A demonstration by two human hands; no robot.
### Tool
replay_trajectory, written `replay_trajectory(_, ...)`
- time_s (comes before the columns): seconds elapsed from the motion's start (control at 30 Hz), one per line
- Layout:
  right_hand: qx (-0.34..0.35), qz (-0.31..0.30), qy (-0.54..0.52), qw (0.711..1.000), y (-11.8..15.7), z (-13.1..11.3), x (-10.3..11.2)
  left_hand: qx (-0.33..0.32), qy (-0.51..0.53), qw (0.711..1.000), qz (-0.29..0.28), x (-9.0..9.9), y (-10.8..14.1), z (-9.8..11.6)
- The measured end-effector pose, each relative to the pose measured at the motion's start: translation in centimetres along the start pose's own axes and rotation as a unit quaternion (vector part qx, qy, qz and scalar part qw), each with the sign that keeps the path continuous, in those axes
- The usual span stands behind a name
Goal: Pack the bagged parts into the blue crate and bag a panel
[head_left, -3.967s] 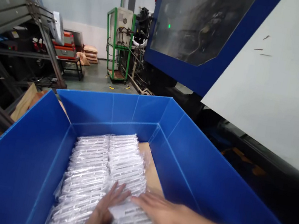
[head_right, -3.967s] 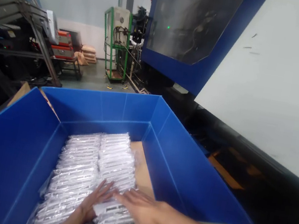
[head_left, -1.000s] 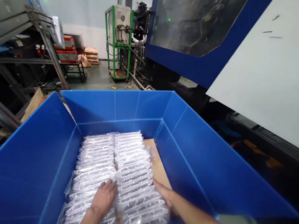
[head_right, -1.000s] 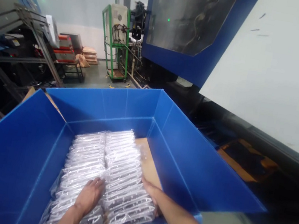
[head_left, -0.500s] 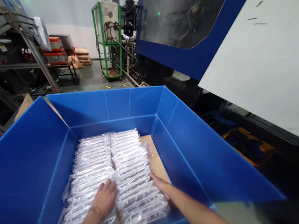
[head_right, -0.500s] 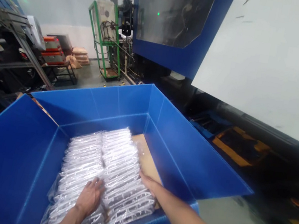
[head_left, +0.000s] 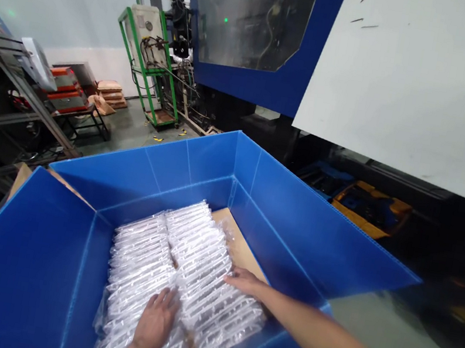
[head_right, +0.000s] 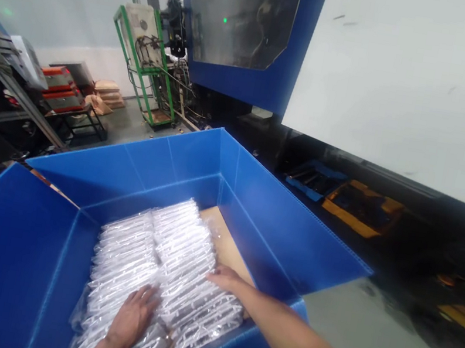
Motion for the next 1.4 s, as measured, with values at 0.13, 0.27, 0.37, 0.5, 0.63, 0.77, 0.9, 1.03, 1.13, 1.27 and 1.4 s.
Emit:
replay_trajectory(0.13,0.036,0.003,0.065,0.997,-0.7,0.3,-0.3,0.001,0.0,1.0,0.004,-0.2,0.4,-0.4)
replay_trajectory(0.27,0.04,0.011,0.1,0.994,-1.1,0.3,-0.4,0.014,0.0,1.0,0.006,-0.2,0.7,-0.6)
replay_trajectory(0.37,0.045,0.015,0.116,0.992,-1.2,0.4,-0.2,0.019,0.001,1.0,0.002,0.1,0.9,-0.4)
replay_trajectory(0.5,0.051,0.014,0.133,0.99,-1.3,0.8,0.1,0.016,0.001,1.0,-0.003,0.8,0.5,0.5)
replay_trajectory(0.63,0.051,0.02,0.135,0.989,-1.6,1.1,-0.1,0.003,-0.002,1.0,-0.019,1.2,-0.7,1.5)
replay_trajectory(0.77,0.045,0.023,0.138,0.989,-2.2,1.2,-0.5,0.006,-0.001,1.0,-0.018,1.3,-1.1,1.7)
replay_trajectory(0.9,0.045,0.022,0.139,0.989,-2.7,1.2,-0.7,0.055,0.009,0.998,0.0,1.1,-0.7,1.6)
replay_trajectory(1.03,0.041,0.015,0.127,0.991,-2.9,0.9,-0.8,0.086,0.024,0.996,-0.011,0.7,-0.8,2.0)
replay_trajectory(1.13,0.03,-0.002,0.103,0.994,-2.8,0.4,-0.6,0.092,0.026,0.995,-0.028,0.7,-1.3,2.6)
replay_trajectory(1.27,0.014,-0.045,0.034,0.998,-2.0,0.3,-0.1,0.105,0.016,0.993,-0.045,1.1,-2.1,3.5)
replay_trajectory(1.4,-0.036,-0.132,-0.036,0.99,-0.8,1.7,0.7,0.132,0.015,0.99,-0.051,1.3,-2.6,4.1)
Point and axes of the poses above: each hand's wrist, its own y-axis away from the middle knuckle, its own x-axis out of the back of the hand, z = x × y, the point moved 1 cm from there along -y, towards the middle knuckle, and after that the axes turned 12 degrees about y, right-handed, at the moved point
